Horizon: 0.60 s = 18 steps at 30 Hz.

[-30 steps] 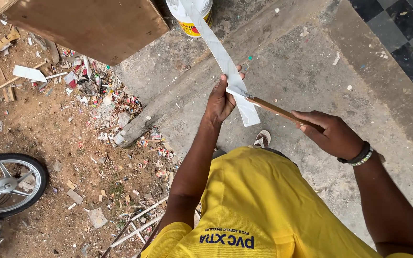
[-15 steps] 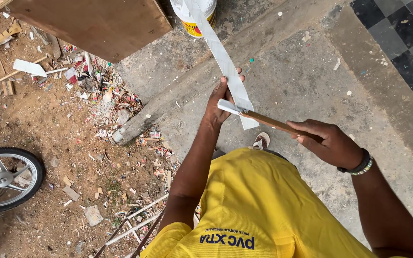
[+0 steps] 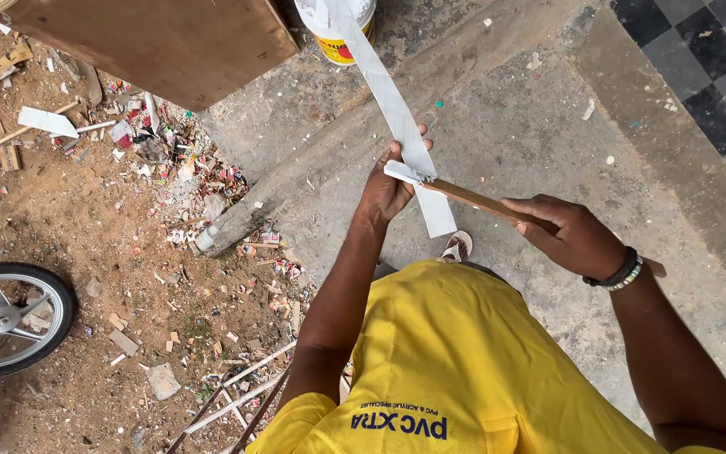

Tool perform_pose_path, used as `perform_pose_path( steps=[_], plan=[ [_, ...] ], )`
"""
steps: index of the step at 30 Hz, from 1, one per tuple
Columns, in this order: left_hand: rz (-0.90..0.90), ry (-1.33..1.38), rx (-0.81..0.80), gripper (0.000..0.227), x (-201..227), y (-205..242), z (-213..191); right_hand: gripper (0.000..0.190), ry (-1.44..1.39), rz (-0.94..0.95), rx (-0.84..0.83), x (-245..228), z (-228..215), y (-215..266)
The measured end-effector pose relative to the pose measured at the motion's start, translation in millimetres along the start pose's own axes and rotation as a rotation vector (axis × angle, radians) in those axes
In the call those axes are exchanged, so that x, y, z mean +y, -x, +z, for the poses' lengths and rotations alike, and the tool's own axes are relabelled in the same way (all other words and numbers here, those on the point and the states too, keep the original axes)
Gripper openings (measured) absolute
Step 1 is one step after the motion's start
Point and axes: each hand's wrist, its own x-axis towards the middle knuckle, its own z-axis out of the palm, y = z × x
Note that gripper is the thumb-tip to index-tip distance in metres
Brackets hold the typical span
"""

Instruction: Applying adhesive to a laminate strip using a brush or stick for furniture manufacturing.

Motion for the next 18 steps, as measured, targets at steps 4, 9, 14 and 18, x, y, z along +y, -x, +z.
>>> perform_pose_path(
  steps=[4,9,14,18],
  plan=[
    [-0.001,-0.014,0.007,0.058,-1.4,3.5,-4.1,0.045,0.026,-0.104,-0.011,9.3,3.9,-3.5],
    [0.029,-0.05,0.1,0.052,-0.3,3.6,3.5,0.046,0.001,-0.065,-0.029,4.9,1.1,-4.9],
    [0.033,-0.045,0.053,0.049,-0.1,7.9,-6.6,0.046,-0.005,0.048,-0.003,28.0,4.1,1.9],
    [0.028,-0.036,0.062,0.059,2.6,8.8,0.3,0.048,-0.119,0.005,-0.118,55.8,3.4,11.5]
  ],
)
